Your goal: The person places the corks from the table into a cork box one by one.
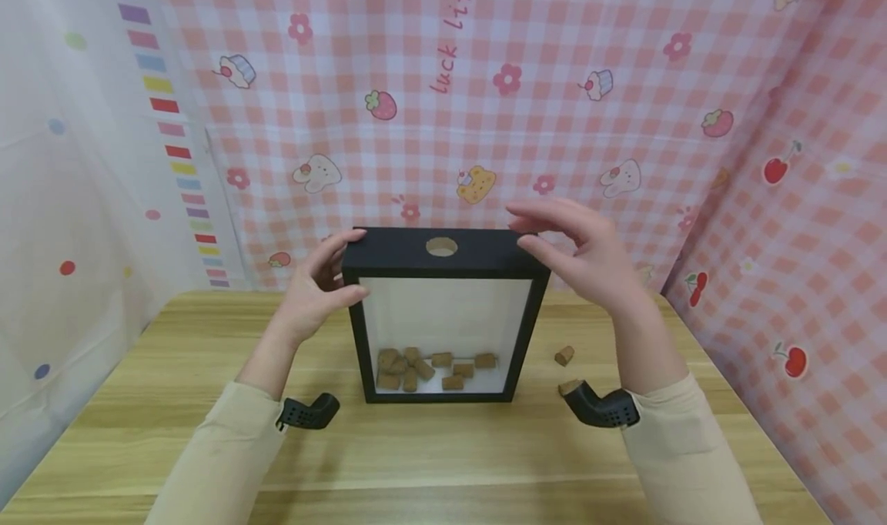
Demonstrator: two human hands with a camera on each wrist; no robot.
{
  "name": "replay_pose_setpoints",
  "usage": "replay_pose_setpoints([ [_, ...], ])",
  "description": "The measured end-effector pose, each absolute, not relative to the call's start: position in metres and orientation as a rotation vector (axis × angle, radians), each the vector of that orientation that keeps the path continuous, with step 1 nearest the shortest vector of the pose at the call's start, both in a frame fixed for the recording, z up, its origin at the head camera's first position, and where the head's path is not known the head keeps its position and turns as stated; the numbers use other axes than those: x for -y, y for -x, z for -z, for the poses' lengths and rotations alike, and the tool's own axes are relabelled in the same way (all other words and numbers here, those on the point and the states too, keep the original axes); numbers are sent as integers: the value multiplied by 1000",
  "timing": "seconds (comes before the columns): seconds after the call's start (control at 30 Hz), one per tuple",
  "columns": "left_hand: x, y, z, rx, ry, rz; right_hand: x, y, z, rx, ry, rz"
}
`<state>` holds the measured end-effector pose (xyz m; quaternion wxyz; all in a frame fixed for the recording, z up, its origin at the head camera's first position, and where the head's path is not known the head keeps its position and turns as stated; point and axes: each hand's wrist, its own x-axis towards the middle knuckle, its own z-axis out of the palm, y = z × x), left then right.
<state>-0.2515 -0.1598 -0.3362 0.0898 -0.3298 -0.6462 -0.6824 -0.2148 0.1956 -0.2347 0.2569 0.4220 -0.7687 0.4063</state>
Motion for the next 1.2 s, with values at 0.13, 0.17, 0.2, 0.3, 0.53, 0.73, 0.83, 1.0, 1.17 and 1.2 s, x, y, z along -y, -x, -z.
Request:
replay_pose_setpoints([
  [0.13,160,251,336,1920,980,2024,-215,207,243,2012,-1217,-1153],
  [0.17,160,251,336,1920,979,2024,-219,206,246,1996,-1233,-1158],
  [0.2,160,251,336,1920,976,2025,-225,204,249,1986,-1247,-1167],
  [0.3,161,251,336,1926,971,2018,-240,201,263,1962,-1267,-1212],
  [0.53,161,251,335,1929,979,2014,-278,189,302,2097,-1124,-1211],
  [0.73,160,250,335,1925,978,2024,-300,182,342,2236,-986,-1269],
  [0.83,160,250,335,1924,974,2031,-306,180,364,2317,-848,-1315],
  [1.0,160,251,336,1924,967,2035,-312,181,395,2453,-670,-1365],
  [1.17,160,251,336,1921,967,2036,-314,185,420,2539,-620,-1395],
  [1.2,160,251,337,1923,967,2033,-315,185,424,2558,-612,-1394],
])
